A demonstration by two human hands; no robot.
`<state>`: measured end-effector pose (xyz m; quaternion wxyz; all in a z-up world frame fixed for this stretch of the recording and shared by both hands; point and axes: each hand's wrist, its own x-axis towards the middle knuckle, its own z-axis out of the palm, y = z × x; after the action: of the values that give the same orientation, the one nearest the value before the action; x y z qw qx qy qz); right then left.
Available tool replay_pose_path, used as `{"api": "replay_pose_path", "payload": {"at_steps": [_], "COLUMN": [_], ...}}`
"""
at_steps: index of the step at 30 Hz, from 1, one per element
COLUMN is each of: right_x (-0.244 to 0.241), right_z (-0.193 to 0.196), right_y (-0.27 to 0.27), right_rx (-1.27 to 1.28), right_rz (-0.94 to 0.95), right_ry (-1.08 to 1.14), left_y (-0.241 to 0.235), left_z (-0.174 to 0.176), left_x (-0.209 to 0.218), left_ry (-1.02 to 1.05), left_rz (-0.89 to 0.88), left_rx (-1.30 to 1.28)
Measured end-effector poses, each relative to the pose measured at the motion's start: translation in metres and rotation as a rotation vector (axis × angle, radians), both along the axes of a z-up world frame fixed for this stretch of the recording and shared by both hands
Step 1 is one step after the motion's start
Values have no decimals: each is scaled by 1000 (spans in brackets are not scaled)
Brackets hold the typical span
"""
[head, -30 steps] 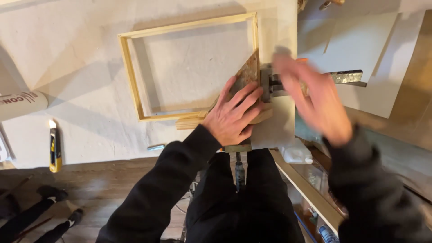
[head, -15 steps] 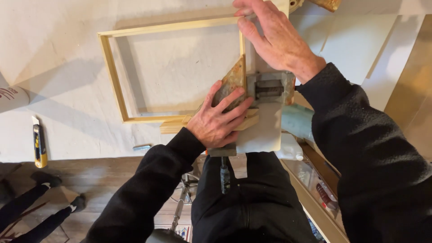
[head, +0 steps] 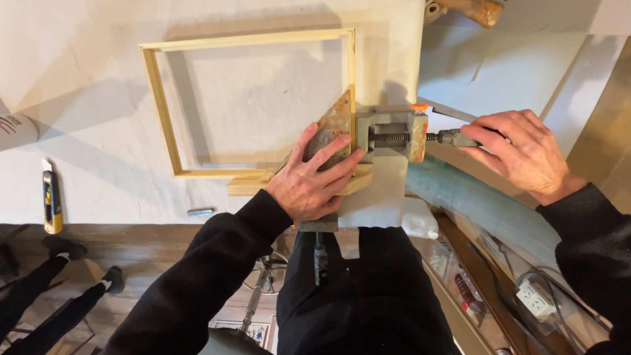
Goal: Assembling and securing wooden picture frame components using a corner clamp and hammer.
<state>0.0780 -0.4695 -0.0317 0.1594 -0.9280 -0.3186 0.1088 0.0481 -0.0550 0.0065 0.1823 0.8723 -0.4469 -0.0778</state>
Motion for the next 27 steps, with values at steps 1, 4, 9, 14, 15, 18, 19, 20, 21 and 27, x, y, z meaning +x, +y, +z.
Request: {"api": "replay_pose_path", "payload": {"at_steps": [1,4,9,14,15,18,19,20,21,27], "right_x": [-1,6,22,10,11,19,19,20,21,20], "right_z": [-3,-10,-1,3,2,5,11,16,8,-36], "right_y": [-2,1,16,0,-1,-1,3,7,4,-4], "right_rx": [86,166,165,78,81,154,171,187,184,238], "right_rz": [19,-20,-735,147,153,163,138,112,108,-673], "right_ry": [-45,37,1014,-112,-114,-133,-86,-40,-42,1010], "left_y": [0,0,-1,-1,-1,-1,-1,-2,-2,-3], "left_z": [-1,-1,0,1,1,-1,0,0,0,4], "left_x": [0,-1,-2,-6,-5,2,0,-3,-3,-4], "left_ry": [5,-1,-10,27,26,-11,6,22,20,38], "left_rz": [2,9,7,35,40,24,24,24,19,39], "left_rx": [-5,-4,-3,16,18,-11,-10,-9,-11,15]}}
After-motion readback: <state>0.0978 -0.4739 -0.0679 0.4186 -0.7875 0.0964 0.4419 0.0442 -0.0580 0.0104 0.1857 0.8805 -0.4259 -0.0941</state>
